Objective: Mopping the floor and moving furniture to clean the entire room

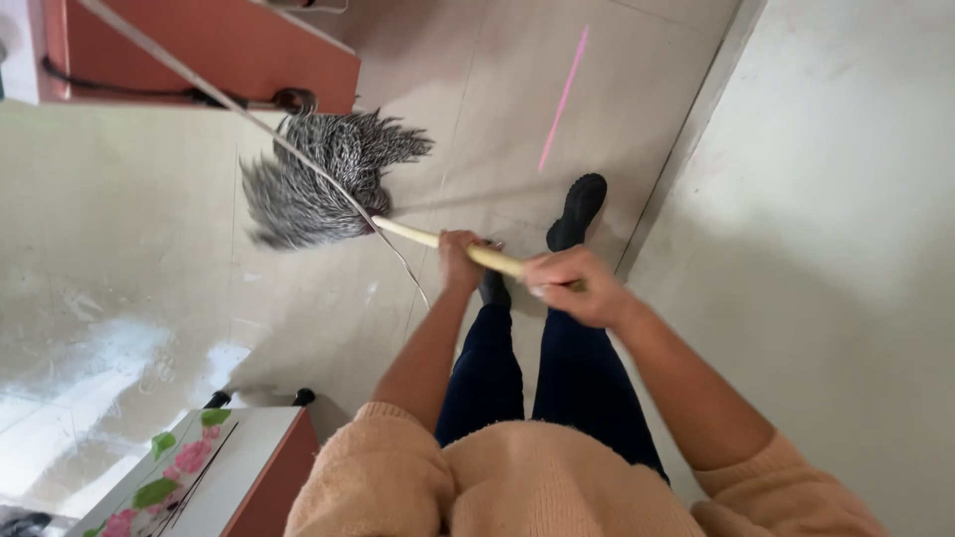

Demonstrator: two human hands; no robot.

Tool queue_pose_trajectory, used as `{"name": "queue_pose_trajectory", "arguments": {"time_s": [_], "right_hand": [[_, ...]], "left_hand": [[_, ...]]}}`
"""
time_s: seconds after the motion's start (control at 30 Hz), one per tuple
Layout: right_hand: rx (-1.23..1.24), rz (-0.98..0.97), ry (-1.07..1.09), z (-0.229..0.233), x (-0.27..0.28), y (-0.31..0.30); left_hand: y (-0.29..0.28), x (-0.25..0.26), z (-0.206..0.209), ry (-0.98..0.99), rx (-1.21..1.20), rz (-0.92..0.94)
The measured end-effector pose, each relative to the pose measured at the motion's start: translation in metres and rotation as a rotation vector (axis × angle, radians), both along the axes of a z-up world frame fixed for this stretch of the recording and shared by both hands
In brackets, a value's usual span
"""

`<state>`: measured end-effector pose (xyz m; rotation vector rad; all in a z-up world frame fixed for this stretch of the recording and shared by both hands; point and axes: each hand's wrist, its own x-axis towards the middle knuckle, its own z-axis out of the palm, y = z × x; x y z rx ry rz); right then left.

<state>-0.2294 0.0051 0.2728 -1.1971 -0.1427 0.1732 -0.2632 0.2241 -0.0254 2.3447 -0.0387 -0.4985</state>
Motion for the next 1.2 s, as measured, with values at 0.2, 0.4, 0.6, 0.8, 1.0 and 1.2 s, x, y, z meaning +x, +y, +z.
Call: {"name": "queue_pose_trajectory", "arguments": {"time_s": [0.2, 0.4, 0.6, 0.8, 1.0, 1.2], "right_hand": [[-0.237, 0.063, -0.059, 0.076, 0.058, -0.147], [-0.628, -0.108, 0.136, 0.156, 0.097, -0.255], [-0.806, -0.266, 0.078, 0.114, 0.078, -0.356], [-0.922, -0.265, 0.075, 0.024, -0.081, -0.539], [-1.047, -0.289, -0.002, -0.01, -0.022, -0.567], [-0.591, -0.204, -0.137, 0.027, 0.242, -0.415]], "left_hand": [[-0.205, 0.063, 0.048, -0.149, -0.293, 0.151], [-0.415, 0.141, 0.111, -0.23, -0.415, 0.047], [-0.586, 0.161, 0.071, 0.058, -0.503, -0.592], [-0.606, 0.208, 0.123, 0.215, -0.454, -1.018], [-0.543, 0.298, 0.149, 0.243, -0.256, -1.093], [-0.459, 0.359, 0.113, 0.129, -0.278, -0.359]]}}
